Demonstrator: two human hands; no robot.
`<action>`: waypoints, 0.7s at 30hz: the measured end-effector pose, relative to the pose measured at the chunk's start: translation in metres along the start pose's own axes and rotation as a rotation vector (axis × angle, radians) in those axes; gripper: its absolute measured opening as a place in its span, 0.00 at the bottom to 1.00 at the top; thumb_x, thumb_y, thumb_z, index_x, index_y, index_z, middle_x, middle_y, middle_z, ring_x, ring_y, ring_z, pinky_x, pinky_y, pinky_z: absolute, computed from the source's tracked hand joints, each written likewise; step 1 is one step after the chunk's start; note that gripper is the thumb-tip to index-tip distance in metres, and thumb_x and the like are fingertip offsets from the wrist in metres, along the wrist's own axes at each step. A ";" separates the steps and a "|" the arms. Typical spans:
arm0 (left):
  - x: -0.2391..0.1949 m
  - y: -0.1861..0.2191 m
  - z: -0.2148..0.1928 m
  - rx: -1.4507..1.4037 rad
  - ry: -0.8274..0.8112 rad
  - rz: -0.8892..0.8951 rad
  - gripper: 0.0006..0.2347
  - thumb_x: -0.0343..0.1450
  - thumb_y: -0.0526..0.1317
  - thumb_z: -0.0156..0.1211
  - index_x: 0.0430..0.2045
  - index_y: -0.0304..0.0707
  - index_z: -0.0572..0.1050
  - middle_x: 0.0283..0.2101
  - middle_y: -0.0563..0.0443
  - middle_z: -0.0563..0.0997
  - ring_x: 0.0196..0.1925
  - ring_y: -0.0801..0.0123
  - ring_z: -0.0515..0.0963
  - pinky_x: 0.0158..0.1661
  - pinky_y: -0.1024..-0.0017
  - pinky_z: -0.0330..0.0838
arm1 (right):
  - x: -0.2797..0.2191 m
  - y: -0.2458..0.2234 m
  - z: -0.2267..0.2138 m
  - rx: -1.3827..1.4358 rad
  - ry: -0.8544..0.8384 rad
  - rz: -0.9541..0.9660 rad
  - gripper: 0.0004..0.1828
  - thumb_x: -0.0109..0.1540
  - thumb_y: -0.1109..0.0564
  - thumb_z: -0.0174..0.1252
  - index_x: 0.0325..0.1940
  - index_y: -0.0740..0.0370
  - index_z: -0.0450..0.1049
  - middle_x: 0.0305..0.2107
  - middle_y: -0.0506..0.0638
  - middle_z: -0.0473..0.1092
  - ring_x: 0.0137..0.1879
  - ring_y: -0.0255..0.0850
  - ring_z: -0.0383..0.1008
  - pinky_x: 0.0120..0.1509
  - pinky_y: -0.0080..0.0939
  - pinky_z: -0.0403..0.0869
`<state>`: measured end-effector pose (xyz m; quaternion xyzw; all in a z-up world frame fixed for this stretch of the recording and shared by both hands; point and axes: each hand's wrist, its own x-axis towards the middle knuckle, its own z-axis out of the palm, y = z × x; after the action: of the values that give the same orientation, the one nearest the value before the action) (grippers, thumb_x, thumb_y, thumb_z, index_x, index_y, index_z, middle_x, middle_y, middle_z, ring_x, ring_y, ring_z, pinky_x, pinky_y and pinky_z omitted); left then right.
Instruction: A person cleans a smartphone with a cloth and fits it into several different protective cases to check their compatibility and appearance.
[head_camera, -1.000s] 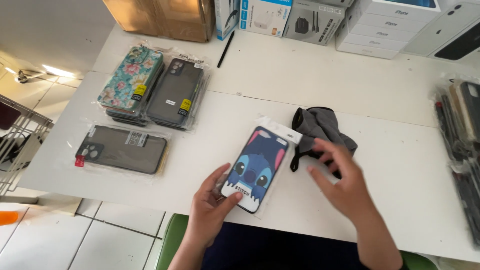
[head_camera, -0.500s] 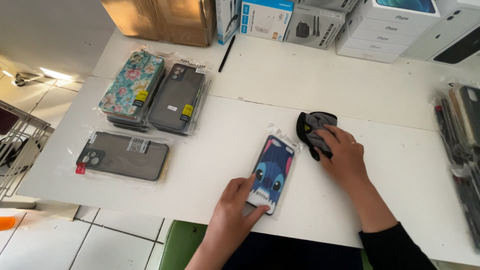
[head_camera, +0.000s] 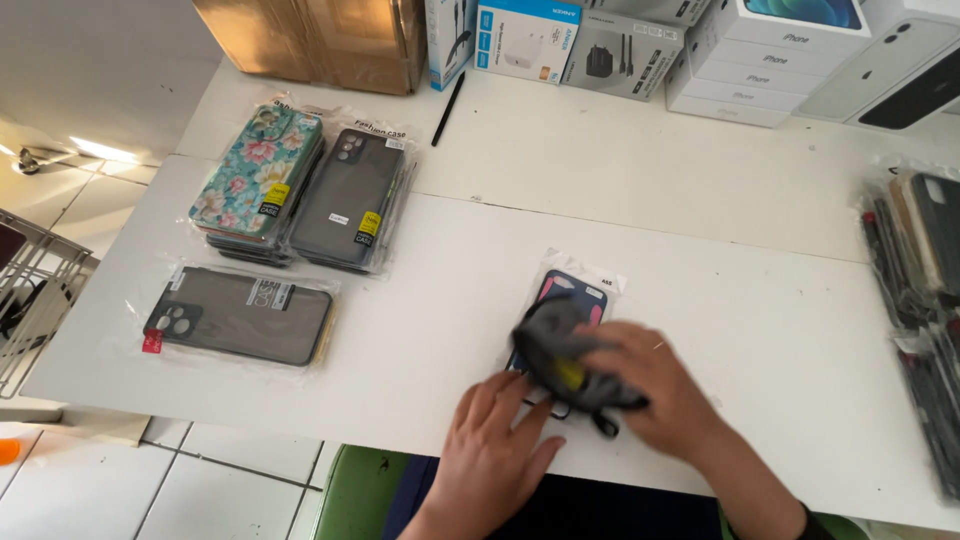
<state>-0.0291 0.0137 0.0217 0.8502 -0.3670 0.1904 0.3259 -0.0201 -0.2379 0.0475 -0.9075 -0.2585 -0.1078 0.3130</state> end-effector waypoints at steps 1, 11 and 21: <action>-0.008 0.002 0.002 0.002 -0.001 0.000 0.13 0.73 0.47 0.62 0.45 0.38 0.79 0.53 0.41 0.76 0.57 0.46 0.74 0.51 0.50 0.70 | 0.001 -0.009 0.004 0.002 0.001 0.000 0.28 0.50 0.63 0.49 0.53 0.52 0.75 0.63 0.52 0.70 0.68 0.51 0.70 0.70 0.51 0.63; -0.035 -0.003 0.011 0.042 -0.127 -0.045 0.20 0.76 0.55 0.55 0.49 0.37 0.78 0.59 0.42 0.76 0.63 0.48 0.72 0.67 0.48 0.56 | 0.001 -0.015 0.028 -0.186 -0.124 -0.148 0.21 0.54 0.64 0.57 0.50 0.50 0.78 0.59 0.45 0.73 0.65 0.49 0.69 0.60 0.52 0.62; -0.026 0.001 0.011 0.202 -0.076 -0.018 0.26 0.79 0.60 0.42 0.59 0.41 0.75 0.61 0.51 0.76 0.67 0.55 0.70 0.64 0.51 0.60 | 0.019 0.067 0.036 -0.508 -0.123 0.045 0.42 0.38 0.64 0.64 0.57 0.40 0.76 0.65 0.40 0.68 0.71 0.45 0.65 0.61 0.54 0.59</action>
<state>-0.0462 0.0189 -0.0002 0.8886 -0.3503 0.1911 0.2263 0.0336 -0.2526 -0.0083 -0.9673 -0.2217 -0.1068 0.0612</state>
